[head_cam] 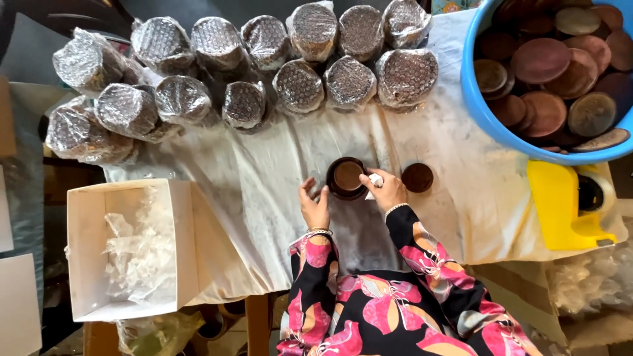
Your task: The person wraps small brown clay pots or dishes in plastic film and places them individually into clear plastic bags at a packing workstation.
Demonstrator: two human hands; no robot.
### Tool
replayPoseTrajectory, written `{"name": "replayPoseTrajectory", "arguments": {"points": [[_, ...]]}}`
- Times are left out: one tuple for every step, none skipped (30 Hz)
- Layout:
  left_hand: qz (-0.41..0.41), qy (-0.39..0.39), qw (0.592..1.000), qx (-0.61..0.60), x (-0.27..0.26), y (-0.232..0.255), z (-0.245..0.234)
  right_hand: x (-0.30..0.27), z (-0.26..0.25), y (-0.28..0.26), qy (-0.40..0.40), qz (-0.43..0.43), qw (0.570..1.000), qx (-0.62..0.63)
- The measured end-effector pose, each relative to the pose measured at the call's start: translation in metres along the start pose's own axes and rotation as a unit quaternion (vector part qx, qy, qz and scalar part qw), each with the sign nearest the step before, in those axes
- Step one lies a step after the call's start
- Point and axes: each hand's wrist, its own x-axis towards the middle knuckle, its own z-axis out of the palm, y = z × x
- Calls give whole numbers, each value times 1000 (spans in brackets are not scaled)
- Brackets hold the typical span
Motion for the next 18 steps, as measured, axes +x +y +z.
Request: {"name": "replayPoseTrajectory", "arguments": {"points": [[3,1,1000,0,4,-12,1,2,2,4,0,-2,1000,1],[-2,-19,1000,-13,8,-25,2,2,4,8,6,-6,1000,7],[-6,-39,999,-25,12,-37,3,4,5,12,13,-9,1000,12],[-3,-43,999,-25,14,-36,3,4,7,16,17,-8,1000,14],[-4,-56,998,-39,16,-36,2,5,9,20,7,0,1000,27],[-5,-68,996,-54,17,-36,2,5,10,24,-4,7,999,39],[-4,-71,996,-54,17,-30,3,7,13,29,-1,8,999,40],[-9,-71,996,-48,17,-25,2,8,17,34,-5,2,998,62],[-13,-70,997,-42,17,-20,1,10,21,39,-9,-4,996,84],[-13,-70,997,-42,16,-14,0,11,23,41,-10,-4,996,84],[-16,-66,997,-38,16,-8,0,12,26,43,-2,-10,996,88],[-20,-62,997,-34,14,-2,-1,12,28,47,6,-15,996,91],[-21,-62,997,-33,12,1,0,12,28,46,5,-14,996,91],[-23,-56,998,-23,11,5,0,12,29,46,4,-9,995,100],[-25,-50,998,-13,10,9,0,11,29,45,3,-5,994,109],[-25,-51,998,-11,10,9,-1,9,28,42,3,-4,994,110],[-27,-47,998,-8,10,9,-1,7,26,38,10,0,994,108],[-27,-44,999,-4,11,9,-1,5,24,35,18,4,994,105]]}}
